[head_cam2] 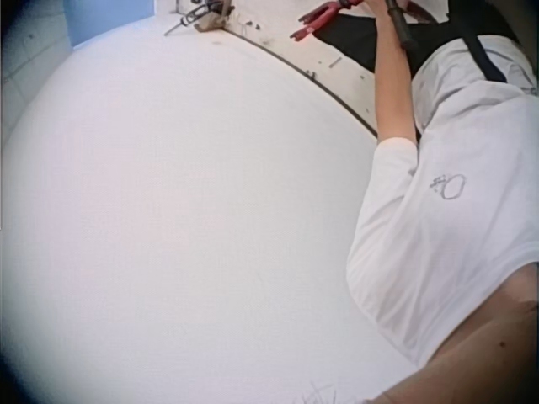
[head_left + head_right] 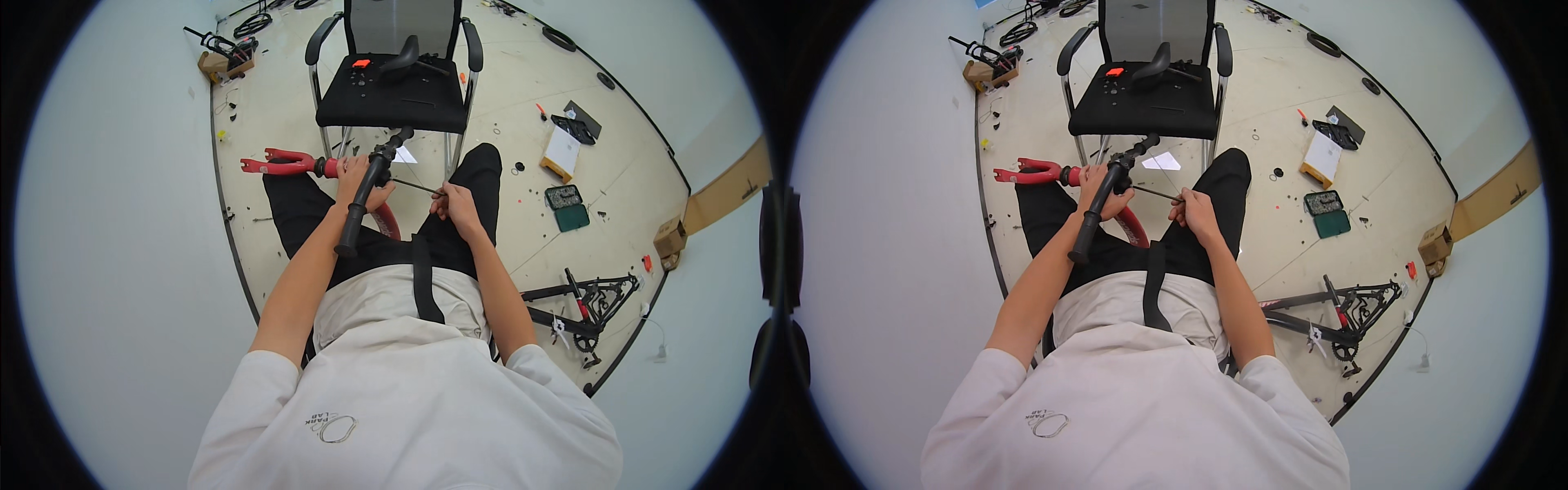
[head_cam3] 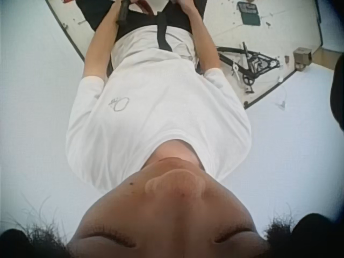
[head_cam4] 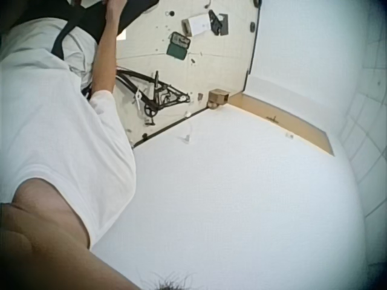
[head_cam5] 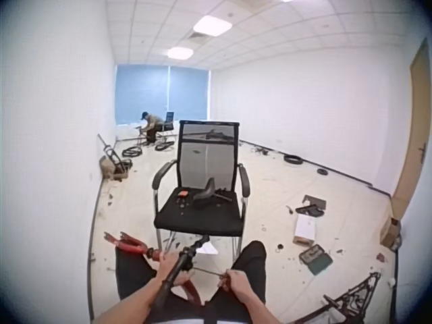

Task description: The person sits on a chair and assembles a red bicycle fork with a black handlebar stem. They insert and tighten small fasteners into the stem using their hands and a small tool, then rotate the fork to adjust and secure the assembly.

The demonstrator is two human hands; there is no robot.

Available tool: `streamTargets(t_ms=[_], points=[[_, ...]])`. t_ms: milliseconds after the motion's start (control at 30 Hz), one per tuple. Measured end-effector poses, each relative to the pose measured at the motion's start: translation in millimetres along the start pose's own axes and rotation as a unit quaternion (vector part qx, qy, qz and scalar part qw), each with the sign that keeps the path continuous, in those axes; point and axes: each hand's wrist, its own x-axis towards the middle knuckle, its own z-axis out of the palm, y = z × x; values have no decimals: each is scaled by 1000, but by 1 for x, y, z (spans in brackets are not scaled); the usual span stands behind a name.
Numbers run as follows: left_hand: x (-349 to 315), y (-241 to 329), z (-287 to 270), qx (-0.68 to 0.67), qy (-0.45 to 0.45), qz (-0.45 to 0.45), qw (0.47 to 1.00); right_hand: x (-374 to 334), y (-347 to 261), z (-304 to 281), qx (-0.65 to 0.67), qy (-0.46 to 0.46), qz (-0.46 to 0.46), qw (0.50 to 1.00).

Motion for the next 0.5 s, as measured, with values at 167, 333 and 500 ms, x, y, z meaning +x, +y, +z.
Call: streamTargets(t_ms=[167, 333, 500], points=[[-1, -8, 0, 0, 0, 3, 1000, -12, -4, 7, -146, 18, -31, 989], [-2, -12, -1, -9, -2, 6, 1000, -10, 0, -2, -154, -54, -49, 985], [-3, -15, -2, -14, 1, 3, 1000, -16, -9, 1, -187, -45, -86, 978]])
